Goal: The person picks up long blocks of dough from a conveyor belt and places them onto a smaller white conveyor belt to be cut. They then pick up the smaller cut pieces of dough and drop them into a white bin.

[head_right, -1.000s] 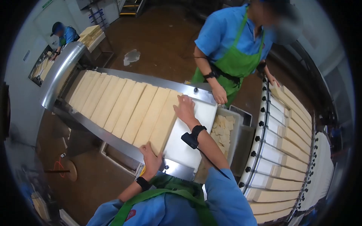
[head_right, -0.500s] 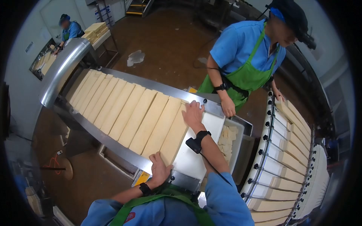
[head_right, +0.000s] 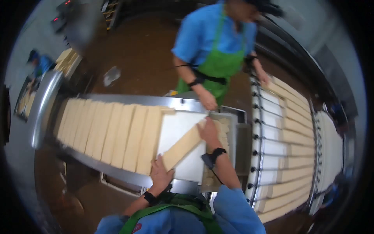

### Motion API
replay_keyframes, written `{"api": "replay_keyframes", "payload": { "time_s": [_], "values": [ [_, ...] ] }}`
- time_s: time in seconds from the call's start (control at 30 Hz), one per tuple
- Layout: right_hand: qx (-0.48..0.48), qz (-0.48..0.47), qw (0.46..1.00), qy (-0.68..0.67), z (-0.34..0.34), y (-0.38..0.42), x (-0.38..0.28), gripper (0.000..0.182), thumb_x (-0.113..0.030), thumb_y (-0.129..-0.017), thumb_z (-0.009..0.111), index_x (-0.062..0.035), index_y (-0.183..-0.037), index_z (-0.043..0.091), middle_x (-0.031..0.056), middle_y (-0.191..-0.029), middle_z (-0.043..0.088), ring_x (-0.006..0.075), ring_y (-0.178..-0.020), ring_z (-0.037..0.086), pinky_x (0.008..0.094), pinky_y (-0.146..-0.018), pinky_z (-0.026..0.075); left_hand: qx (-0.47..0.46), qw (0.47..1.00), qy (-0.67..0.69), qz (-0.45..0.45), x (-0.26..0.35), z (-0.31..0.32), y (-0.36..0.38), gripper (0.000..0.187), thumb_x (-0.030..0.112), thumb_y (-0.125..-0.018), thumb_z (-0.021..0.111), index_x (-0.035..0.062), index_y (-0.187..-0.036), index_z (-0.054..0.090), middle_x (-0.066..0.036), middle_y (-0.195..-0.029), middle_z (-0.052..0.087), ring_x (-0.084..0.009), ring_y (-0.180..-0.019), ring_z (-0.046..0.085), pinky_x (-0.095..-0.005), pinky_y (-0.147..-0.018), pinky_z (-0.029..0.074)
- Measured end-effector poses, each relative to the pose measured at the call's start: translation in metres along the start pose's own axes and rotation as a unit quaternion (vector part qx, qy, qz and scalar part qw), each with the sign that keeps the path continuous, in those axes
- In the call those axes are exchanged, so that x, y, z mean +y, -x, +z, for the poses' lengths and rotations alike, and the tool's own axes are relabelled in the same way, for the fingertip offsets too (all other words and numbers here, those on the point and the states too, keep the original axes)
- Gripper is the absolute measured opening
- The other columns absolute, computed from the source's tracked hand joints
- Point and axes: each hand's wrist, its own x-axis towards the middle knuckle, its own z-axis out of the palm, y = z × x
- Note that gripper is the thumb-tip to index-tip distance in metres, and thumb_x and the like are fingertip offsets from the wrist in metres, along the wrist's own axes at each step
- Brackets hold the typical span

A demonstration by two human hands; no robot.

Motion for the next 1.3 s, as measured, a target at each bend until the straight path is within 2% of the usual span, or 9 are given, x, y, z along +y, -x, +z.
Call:
{"api": "replay_keyframes", "payload": {
  "time_s": [0.1,0.27,0.53,0.7,0.93,1.0,1.1,1.2,1.3],
  "values": [
    [-0.102,0.038,0.991,0.077,-0.012,0.006,-0.016,0.055,-0.044,-0.097,0.066,0.0067,-0.118,0.062,0.0284,-0.115,0.066,0.0464,-0.109,0.063,0.0527,-0.098,0.05,-0.034,0.996,-0.066,-0.051,-0.006,0.029,0.001,0.102,0.028,-0.072,0.087,0.0009,-0.155,0.032,-0.034,-0.141,0.044,-0.0524,-0.13,0.048,-0.0526,-0.108,0.045],
    [-0.067,0.091,0.991,0.073,-0.068,0.04,-0.019,0.049,-0.038,-0.092,0.07,0.0043,-0.117,0.061,0.0275,-0.115,0.062,0.0446,-0.11,0.06,0.0522,-0.096,0.048,0.031,0.996,-0.047,-0.064,0.031,0.033,0.004,0.089,0.014,-0.068,0.09,0.0033,-0.141,0.042,-0.027,-0.129,0.049,-0.0497,-0.12,0.053,-0.0553,-0.101,0.048],
    [0.296,0.112,0.947,0.064,-0.244,0.097,0.075,0.052,-0.023,-0.09,0.072,0.0003,-0.134,0.057,0.0224,-0.12,0.062,0.0436,-0.112,0.058,0.0501,-0.097,0.048,0.022,0.987,0.033,0.158,0.183,0.09,0.007,0.076,0.004,-0.075,0.082,0.0098,-0.143,0.048,-0.024,-0.137,0.045,-0.0471,-0.124,0.05,-0.0503,-0.103,0.045],
    [0.381,0.158,0.906,0.094,-0.334,0.109,0.192,0.045,-0.025,-0.094,0.07,-0.0006,-0.131,0.06,0.0219,-0.115,0.065,0.0425,-0.106,0.062,0.0499,-0.094,0.05,-0.039,0.957,0.001,0.287,0.302,0.136,-0.003,0.079,0.008,-0.075,0.084,0.013,-0.145,0.048,-0.024,-0.14,0.046,-0.0463,-0.125,0.05,-0.0509,-0.102,0.046],
    [0.264,0.32,0.905,0.091,-0.384,0.121,0.306,0.057,-0.039,-0.097,0.065,0.0018,-0.137,0.057,0.0287,-0.124,0.065,0.0432,-0.117,0.063,0.0494,-0.097,0.052,-0.238,0.905,-0.075,0.344,0.418,0.171,-0.021,0.087,0.022,-0.073,0.09,0.0117,-0.148,0.047,-0.027,-0.137,0.049,-0.0461,-0.119,0.057,-0.0535,-0.101,0.049],
    [0.092,0.405,0.896,0.157,-0.395,0.119,0.314,0.064,-0.043,-0.095,0.066,0.0018,-0.14,0.056,0.0272,-0.13,0.063,0.0422,-0.121,0.062,0.0536,-0.105,0.046,-0.28,0.892,-0.089,0.344,0.438,0.181,-0.039,0.084,0.025,-0.077,0.088,0.0111,-0.149,0.046,-0.027,-0.134,0.05,-0.0459,-0.119,0.058,-0.0529,-0.101,0.048],
    [0.057,0.453,0.844,0.28,-0.404,0.113,0.307,0.068,-0.045,-0.094,0.067,0.0017,-0.141,0.056,0.0262,-0.138,0.059,0.0411,-0.13,0.056,0.0597,-0.114,0.036,-0.296,0.888,-0.042,0.349,0.436,0.221,-0.055,0.075,0.03,-0.084,0.081,0.0114,-0.149,0.047,-0.025,-0.129,0.053,-0.0445,-0.117,0.06,-0.0511,-0.1,0.05],
    [0.077,0.343,0.84,0.412,-0.39,0.123,0.302,0.067,-0.044,-0.093,0.069,0.0008,-0.141,0.057,0.0265,-0.144,0.055,0.0403,-0.138,0.048,0.0624,-0.118,0.026,-0.244,0.904,0.042,0.349,0.427,0.252,-0.051,0.07,0.03,-0.088,0.076,0.0122,-0.149,0.047,-0.022,-0.13,0.055,-0.0423,-0.118,0.061,-0.0495,-0.1,0.05],
    [0.124,0.276,0.89,0.342,-0.364,0.126,0.272,0.068,-0.044,-0.093,0.069,0.003,-0.14,0.056,0.0294,-0.146,0.052,0.043,-0.14,0.044,0.0615,-0.118,0.026,-0.23,0.923,0.075,0.3,0.426,0.256,-0.042,0.069,0.026,-0.089,0.075,0.0126,-0.15,0.047,-0.02,-0.134,0.056,-0.0406,-0.124,0.059,-0.0487,-0.104,0.048]
  ]
}}
